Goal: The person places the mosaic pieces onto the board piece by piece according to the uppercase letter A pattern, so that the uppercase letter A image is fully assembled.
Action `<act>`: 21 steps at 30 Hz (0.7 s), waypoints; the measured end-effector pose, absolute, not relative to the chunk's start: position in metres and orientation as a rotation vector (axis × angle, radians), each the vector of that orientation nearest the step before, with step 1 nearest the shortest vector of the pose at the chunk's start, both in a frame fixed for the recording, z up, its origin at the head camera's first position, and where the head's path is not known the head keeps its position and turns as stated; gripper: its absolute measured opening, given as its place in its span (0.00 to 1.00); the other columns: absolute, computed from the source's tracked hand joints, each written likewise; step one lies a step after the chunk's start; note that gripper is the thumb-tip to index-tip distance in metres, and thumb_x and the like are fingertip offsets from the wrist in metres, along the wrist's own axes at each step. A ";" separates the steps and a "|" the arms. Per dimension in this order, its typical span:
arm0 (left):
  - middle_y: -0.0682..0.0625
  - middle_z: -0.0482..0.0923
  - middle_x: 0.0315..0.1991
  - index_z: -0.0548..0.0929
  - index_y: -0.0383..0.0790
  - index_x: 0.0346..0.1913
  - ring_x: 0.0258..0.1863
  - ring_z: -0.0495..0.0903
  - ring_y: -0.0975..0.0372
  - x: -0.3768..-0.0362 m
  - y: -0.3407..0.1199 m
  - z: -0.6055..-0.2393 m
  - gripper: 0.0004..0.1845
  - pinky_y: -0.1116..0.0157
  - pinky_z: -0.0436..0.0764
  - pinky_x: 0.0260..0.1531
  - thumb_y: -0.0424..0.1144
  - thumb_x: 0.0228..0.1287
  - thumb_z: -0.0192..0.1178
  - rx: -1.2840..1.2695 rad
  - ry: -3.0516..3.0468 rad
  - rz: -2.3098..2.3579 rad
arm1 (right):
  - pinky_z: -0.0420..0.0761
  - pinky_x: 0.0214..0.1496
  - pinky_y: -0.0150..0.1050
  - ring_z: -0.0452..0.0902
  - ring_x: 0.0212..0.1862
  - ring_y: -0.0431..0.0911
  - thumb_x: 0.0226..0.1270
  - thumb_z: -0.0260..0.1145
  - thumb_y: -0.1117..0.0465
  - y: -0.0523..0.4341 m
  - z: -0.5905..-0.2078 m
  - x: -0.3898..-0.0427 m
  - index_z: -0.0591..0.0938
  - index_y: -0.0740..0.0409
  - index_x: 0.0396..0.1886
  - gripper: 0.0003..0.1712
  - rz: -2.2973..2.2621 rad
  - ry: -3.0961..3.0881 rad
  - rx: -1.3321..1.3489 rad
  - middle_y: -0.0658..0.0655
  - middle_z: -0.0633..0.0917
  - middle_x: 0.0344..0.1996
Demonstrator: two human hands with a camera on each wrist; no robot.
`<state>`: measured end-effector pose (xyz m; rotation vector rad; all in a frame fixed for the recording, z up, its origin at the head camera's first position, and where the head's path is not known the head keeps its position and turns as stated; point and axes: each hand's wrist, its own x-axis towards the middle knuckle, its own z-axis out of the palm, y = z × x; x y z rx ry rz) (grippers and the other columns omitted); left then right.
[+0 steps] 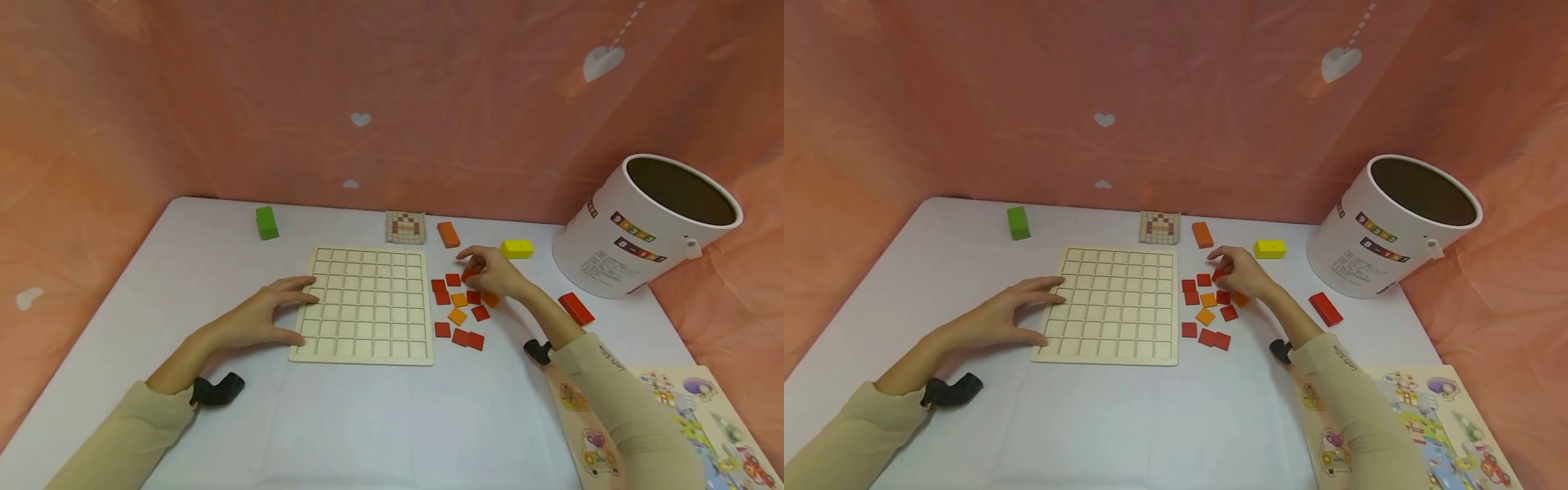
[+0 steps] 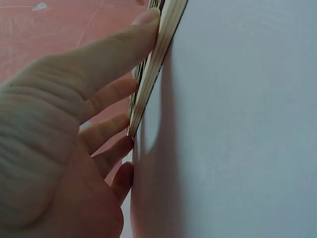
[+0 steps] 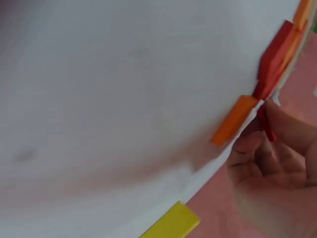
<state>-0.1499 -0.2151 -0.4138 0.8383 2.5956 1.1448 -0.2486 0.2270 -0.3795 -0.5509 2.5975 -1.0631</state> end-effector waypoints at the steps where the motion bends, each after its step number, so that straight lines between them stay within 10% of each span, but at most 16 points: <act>1: 0.41 0.60 0.75 0.81 0.39 0.61 0.74 0.53 0.43 -0.150 -0.215 -0.414 0.36 0.35 0.54 0.65 0.49 0.48 0.79 0.837 2.591 1.148 | 0.76 0.43 0.32 0.73 0.42 0.55 0.62 0.67 0.75 0.225 -0.378 -0.249 0.78 0.71 0.56 0.22 -1.090 2.611 -0.540 0.64 0.81 0.39; 21: 0.42 0.58 0.75 0.80 0.44 0.62 0.75 0.52 0.43 -0.149 -0.215 -0.415 0.35 0.34 0.50 0.64 0.50 0.50 0.77 0.842 2.619 1.087 | 0.79 0.45 0.39 0.78 0.41 0.52 0.66 0.67 0.73 0.081 -0.368 -0.291 0.84 0.69 0.43 0.08 -1.172 2.428 -0.796 0.61 0.83 0.36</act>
